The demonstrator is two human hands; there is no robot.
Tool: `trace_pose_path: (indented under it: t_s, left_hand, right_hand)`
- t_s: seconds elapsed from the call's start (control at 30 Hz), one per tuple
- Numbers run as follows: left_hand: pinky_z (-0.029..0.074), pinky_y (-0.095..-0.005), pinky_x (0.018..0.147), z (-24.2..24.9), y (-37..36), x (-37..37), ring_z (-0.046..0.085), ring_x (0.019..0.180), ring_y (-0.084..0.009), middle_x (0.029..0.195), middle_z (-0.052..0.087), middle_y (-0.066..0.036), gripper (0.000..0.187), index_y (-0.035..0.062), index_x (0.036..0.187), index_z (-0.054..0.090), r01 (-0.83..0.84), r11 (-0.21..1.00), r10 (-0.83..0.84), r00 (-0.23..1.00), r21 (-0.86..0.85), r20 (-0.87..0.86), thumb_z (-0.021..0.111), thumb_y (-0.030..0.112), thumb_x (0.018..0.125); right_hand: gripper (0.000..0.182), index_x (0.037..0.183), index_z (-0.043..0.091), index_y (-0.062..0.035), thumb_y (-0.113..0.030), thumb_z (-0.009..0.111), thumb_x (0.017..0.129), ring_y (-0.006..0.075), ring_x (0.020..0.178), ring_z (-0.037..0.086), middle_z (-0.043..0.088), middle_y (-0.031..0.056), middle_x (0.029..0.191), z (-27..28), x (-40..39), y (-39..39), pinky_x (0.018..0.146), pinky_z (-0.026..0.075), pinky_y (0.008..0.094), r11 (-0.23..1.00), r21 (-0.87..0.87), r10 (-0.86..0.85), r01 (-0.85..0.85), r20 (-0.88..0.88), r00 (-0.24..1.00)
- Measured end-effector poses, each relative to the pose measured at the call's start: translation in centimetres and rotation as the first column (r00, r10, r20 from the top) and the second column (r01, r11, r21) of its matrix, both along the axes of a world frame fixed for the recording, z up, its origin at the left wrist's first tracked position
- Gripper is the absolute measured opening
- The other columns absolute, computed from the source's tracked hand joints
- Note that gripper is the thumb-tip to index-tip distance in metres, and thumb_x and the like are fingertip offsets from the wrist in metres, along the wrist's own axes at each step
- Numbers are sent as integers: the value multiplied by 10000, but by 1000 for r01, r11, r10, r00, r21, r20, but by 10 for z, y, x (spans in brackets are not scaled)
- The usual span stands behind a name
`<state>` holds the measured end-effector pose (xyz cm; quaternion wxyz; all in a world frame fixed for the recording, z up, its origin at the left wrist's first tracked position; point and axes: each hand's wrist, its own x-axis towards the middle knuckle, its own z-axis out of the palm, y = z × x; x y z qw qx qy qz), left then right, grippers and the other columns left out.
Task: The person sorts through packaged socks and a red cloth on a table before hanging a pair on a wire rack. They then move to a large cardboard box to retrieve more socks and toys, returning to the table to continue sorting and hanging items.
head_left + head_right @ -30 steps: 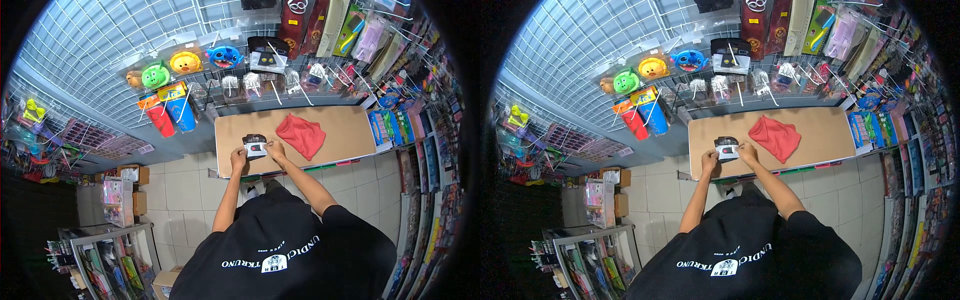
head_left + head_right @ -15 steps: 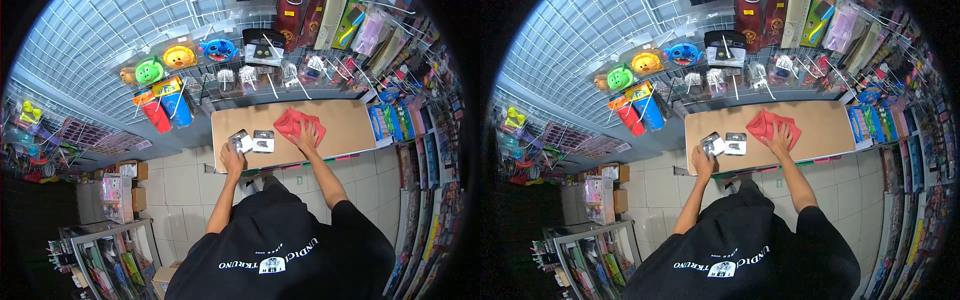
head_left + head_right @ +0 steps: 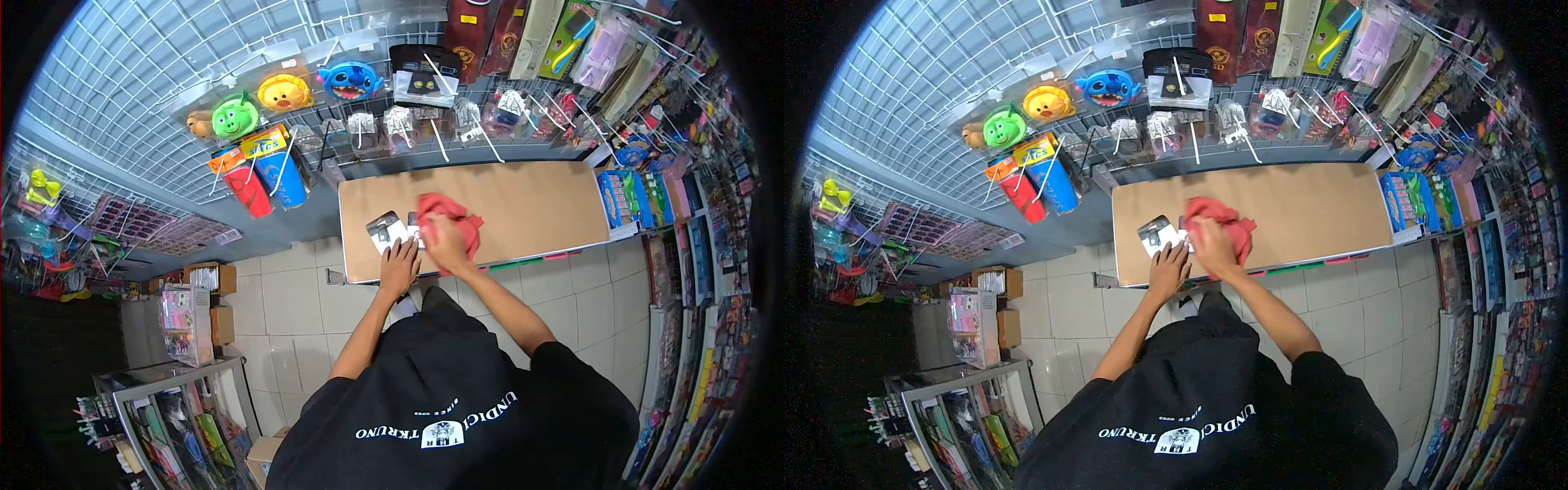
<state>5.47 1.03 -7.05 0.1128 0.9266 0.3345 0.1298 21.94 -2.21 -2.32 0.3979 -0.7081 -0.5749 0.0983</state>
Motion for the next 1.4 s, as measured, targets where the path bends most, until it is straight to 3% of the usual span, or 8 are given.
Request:
trace_pose_path:
  t_s: [0.07,0.13,0.27,0.63,0.73,0.9,1.03,1.4]
  left_hand:
    - [294,-502,1048,-3,3,-4,410,1250,-322,1310,508,-82,408,91,1257,532,17,999,-23,986,-39,-166,519,291,901]
    - [291,-512,1054,-2,4,-5,396,1264,-300,1302,504,-76,400,90,1255,529,19,1000,-21,992,-20,-122,514,285,906]
    - [280,-518,1069,-6,2,-2,384,1290,-295,1344,483,-59,415,110,1297,505,-2,1000,2,1000,-14,-25,499,276,917]
    - [290,-497,1068,6,7,-10,371,1309,-278,1427,413,-33,496,136,1367,437,17,1000,-16,999,18,-37,527,269,898]
    - [287,-490,1073,13,4,-20,360,1316,-292,1448,373,-85,542,94,1379,405,-71,997,69,996,32,47,539,292,893]
    - [269,-479,1085,1,-8,-43,338,1334,-321,1466,322,-171,599,11,1382,366,-178,981,180,984,-82,15,535,321,899]
    - [269,-456,1093,-13,-6,-54,394,1273,-343,1324,454,-213,564,-13,1284,481,-87,987,77,994,-134,-74,602,274,813]
    - [309,-448,1077,-6,-1,-56,406,1282,-331,1414,394,-170,541,4,1362,398,-117,990,127,985,-84,121,532,281,917]
  right_hand:
    - [349,1222,524,-122,-261,549,903,374,1180,460,490,192,1272,-19,-16,4,980,367,465,986,-93,151,-140,132,980]
    - [408,1308,492,-152,-249,526,914,368,1306,353,393,167,1408,-45,-25,8,1071,291,463,973,-131,221,-189,305,926]
    - [450,1378,440,-201,-226,495,932,354,1337,331,343,145,1465,-52,-8,13,1094,269,458,972,-209,174,-111,311,934]
    - [399,1221,555,-145,-61,518,834,337,1103,506,529,161,1175,-50,49,38,935,400,454,944,-232,-141,236,363,921]
    - [309,1192,558,-102,-116,511,886,364,1023,543,554,181,1101,-27,59,58,883,432,449,982,-79,-162,169,85,983]
    - [304,1174,551,-54,-219,522,920,385,1006,545,559,204,1103,-5,-13,67,880,441,436,979,95,193,-181,-137,972]
    - [326,1193,559,-96,-249,546,905,323,1168,458,500,174,1238,-39,-71,52,970,362,459,890,-152,454,-429,228,861]
    - [469,1248,509,-157,-43,534,793,348,1120,464,471,189,1217,-56,-32,84,944,357,464,958,-275,183,-87,347,920]
